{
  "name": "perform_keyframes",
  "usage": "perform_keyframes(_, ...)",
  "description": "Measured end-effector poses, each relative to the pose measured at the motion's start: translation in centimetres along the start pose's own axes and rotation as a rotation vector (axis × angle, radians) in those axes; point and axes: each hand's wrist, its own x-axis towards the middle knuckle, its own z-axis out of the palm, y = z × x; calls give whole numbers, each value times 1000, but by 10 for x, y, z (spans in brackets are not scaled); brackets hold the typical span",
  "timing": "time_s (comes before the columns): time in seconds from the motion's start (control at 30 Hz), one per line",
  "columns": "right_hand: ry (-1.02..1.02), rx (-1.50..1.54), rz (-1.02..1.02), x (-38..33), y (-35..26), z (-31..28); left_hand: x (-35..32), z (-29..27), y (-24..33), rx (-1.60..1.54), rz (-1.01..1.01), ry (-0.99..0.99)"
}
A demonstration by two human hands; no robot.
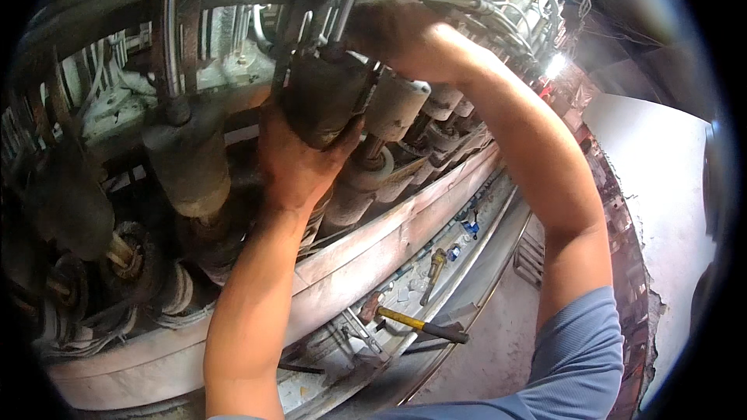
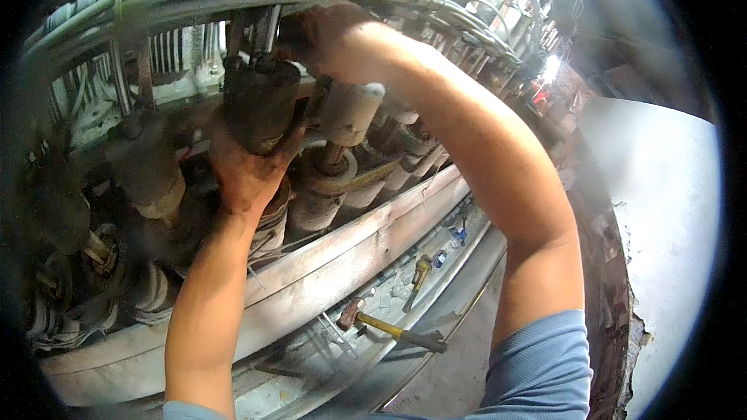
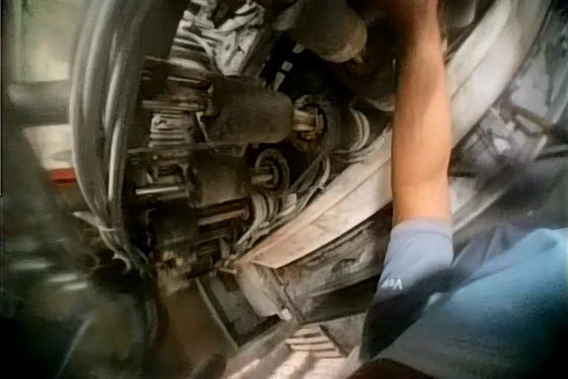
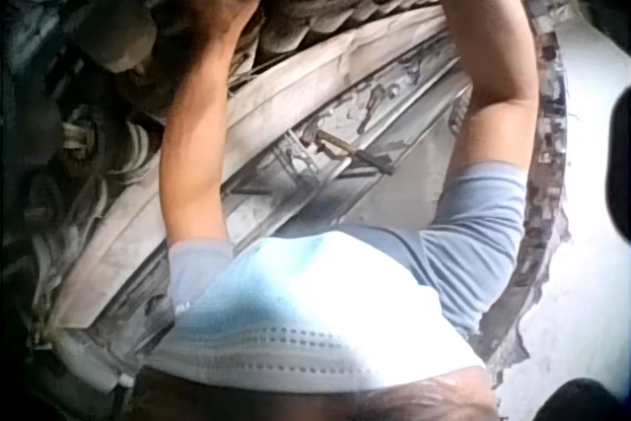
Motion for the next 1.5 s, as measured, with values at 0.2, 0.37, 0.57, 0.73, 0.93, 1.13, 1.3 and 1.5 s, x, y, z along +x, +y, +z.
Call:
perform_keyframes(0.2,-57,2,86,12,-14,-5,-2,-1,-15,25,-33,29)
perform_keyframes(0.37,-35,170,56,8,-8,1,3,-14,-13,-23,57,13)
perform_keyframes(0.57,-66,-97,38,26,-34,-4,2,-29,-18,50,-10,-10)
perform_keyframes(0.73,55,-73,-47,11,-32,4,-4,-35,-12,-7,-10,-39)
perform_keyframes(0.93,20,63,36,3,-30,1,-6,-16,-16,-38,-35,-10)
perform_keyframes(1.13,-69,-4,100,5,-29,-6,-6,-3,-18,48,-29,-1)
perform_keyframes(1.3,26,133,29,-7,2,7,-7,6,-25,38,13,3)
perform_keyframes(1.5,-94,-103,49,2,-15,-3,-14,11,-27,105,40,62)
